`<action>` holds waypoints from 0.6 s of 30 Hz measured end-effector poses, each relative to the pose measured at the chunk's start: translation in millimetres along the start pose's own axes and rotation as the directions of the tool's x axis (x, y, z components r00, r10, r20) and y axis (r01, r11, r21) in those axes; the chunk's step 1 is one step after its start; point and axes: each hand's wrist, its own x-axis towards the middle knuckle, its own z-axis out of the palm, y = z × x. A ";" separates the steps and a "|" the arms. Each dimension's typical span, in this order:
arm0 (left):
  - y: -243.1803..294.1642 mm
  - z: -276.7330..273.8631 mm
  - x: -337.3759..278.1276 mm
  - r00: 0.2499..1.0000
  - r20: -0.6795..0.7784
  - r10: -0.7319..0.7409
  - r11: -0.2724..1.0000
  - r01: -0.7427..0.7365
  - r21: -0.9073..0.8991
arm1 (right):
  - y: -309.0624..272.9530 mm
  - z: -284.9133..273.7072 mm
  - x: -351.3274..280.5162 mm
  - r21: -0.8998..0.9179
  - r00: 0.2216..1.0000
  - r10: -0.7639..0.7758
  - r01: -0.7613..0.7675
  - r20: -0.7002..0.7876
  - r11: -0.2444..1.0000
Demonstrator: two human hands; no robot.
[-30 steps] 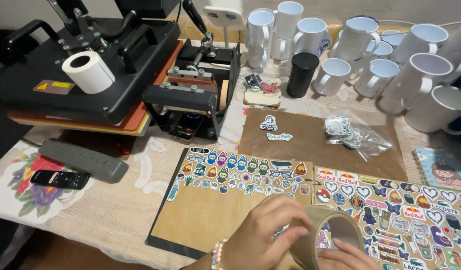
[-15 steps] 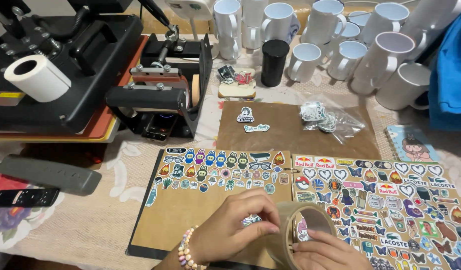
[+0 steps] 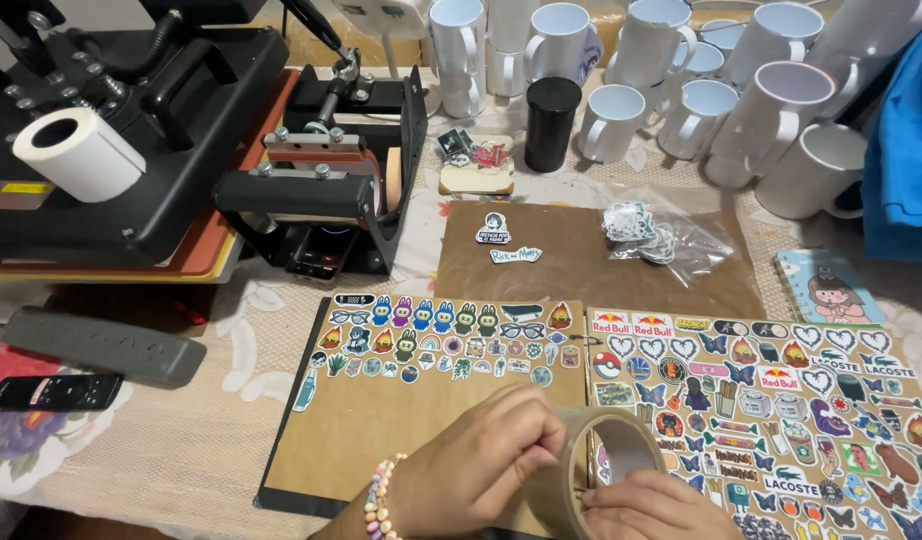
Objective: Cutting and organizing stickers into a binder at a workstation.
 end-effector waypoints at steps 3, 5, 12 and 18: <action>-2.7 5.7 -4.9 0.999 -0.034 -0.006 1.000 0.005 -0.027 | -12.5 -6.5 9.9 0.023 0.996 0.083 -0.083 -0.026 0.996; -4.8 8.8 -6.9 0.999 -0.048 -0.008 0.999 0.006 -0.042 | -18.4 -10.3 14.5 0.033 0.991 0.127 -0.126 -0.038 0.991; -12.4 10.5 -11.1 0.976 -0.213 -0.036 0.998 0.047 0.043 | -11.4 -2.6 5.7 0.015 0.981 0.160 -0.160 -0.111 0.987; -8.6 14.0 -4.5 0.963 -0.236 0.130 0.981 -0.090 0.173 | -10.4 -5.1 16.0 -0.126 0.994 0.037 -0.051 -0.106 0.991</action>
